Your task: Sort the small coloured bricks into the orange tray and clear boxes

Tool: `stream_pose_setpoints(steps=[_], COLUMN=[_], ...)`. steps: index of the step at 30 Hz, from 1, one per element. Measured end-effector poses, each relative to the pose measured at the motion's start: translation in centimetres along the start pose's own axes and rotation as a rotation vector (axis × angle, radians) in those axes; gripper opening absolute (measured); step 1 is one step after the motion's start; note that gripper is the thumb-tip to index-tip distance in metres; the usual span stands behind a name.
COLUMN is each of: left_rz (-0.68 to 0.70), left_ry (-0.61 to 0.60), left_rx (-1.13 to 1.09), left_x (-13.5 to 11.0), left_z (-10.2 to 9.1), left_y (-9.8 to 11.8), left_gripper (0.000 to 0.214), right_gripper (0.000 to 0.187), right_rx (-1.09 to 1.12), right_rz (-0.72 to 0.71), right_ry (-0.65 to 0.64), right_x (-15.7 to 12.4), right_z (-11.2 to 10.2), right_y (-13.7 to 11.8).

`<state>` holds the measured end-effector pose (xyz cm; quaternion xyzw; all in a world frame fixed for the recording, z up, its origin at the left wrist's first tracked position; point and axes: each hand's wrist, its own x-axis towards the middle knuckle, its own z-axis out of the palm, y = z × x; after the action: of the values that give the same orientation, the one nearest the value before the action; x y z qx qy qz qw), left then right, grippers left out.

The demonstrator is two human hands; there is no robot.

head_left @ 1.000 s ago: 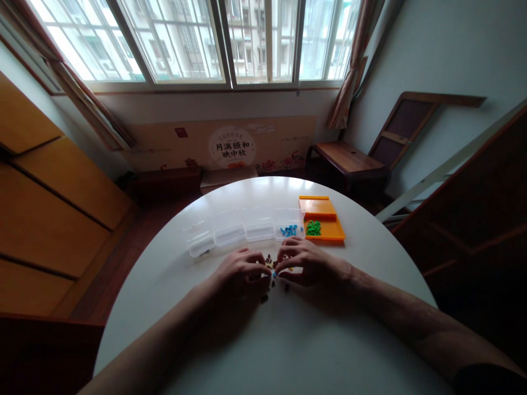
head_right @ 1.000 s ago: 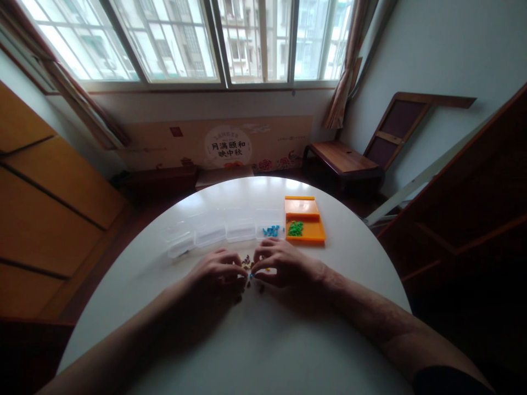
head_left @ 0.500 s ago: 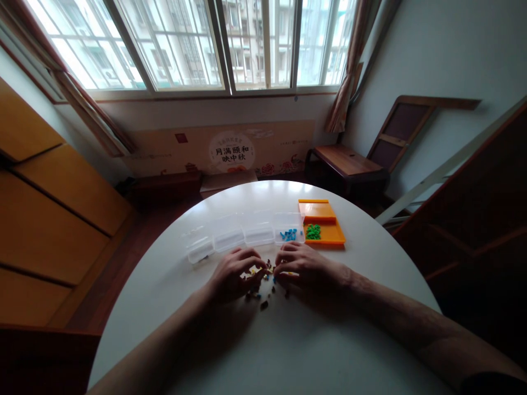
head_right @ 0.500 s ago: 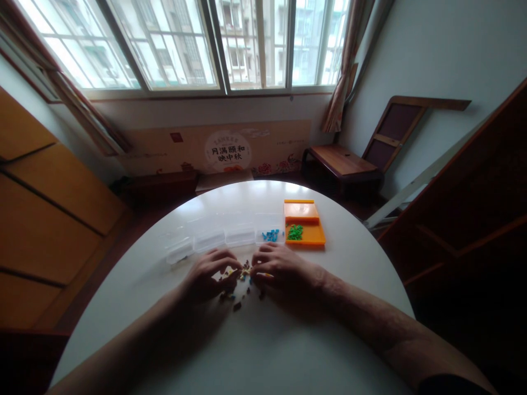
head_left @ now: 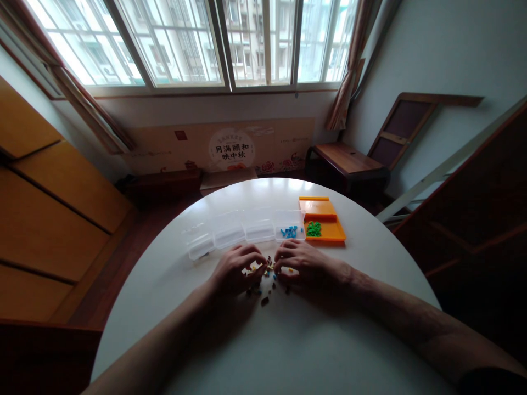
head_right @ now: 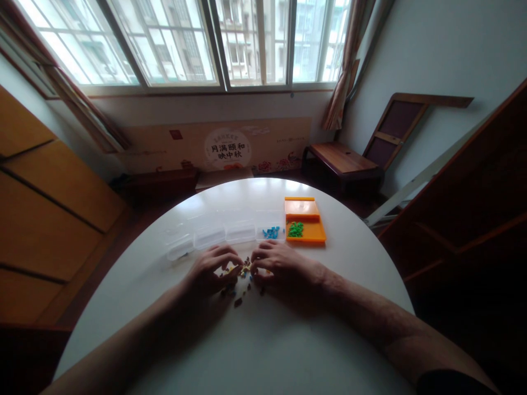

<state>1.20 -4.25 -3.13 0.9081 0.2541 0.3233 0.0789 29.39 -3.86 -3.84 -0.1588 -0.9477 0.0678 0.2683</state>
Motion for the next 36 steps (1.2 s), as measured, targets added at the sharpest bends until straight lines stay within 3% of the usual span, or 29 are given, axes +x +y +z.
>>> stream_pose_setpoints(steps=[6,12,20,24,27,31,36], left_rz=[-0.010,0.006,0.000,-0.058,-0.170,-0.319,-0.393], left_ry=[0.010,0.026,0.032,0.067,0.105,0.089,0.080], left_rx=[-0.020,-0.040,-0.052,-0.112,-0.287,-0.510,-0.623], left_x=[0.1,0.6,0.3,0.2,0.4,1.0,1.4], left_z=[-0.1,-0.6,-0.3,0.0,0.2,0.3,0.4], left_y=[0.1,0.5,0.2,0.2,1.0,2.5,3.5], left_gripper=[0.010,0.009,0.009,0.013,0.016,0.017,0.021], right_gripper=[0.007,0.004,0.013,0.010,0.004,0.022,0.013], right_rx=[0.003,-0.144,-0.210,-0.171,-0.084,-0.026,-0.076], right_rz=[0.078,0.362,0.538,0.488,0.311,0.103,0.062], right_ry=[0.150,0.399,0.470,0.516,0.448,0.333,0.344], right_x=[-0.2,-1.0,-1.4,-0.9,-0.3,0.5,0.5], right_z=[-0.6,-1.3,-1.0,-1.0,-0.8,-0.3,0.3], right_y=[0.3,2.0,3.2,2.6,1.2,-0.5,-0.7])
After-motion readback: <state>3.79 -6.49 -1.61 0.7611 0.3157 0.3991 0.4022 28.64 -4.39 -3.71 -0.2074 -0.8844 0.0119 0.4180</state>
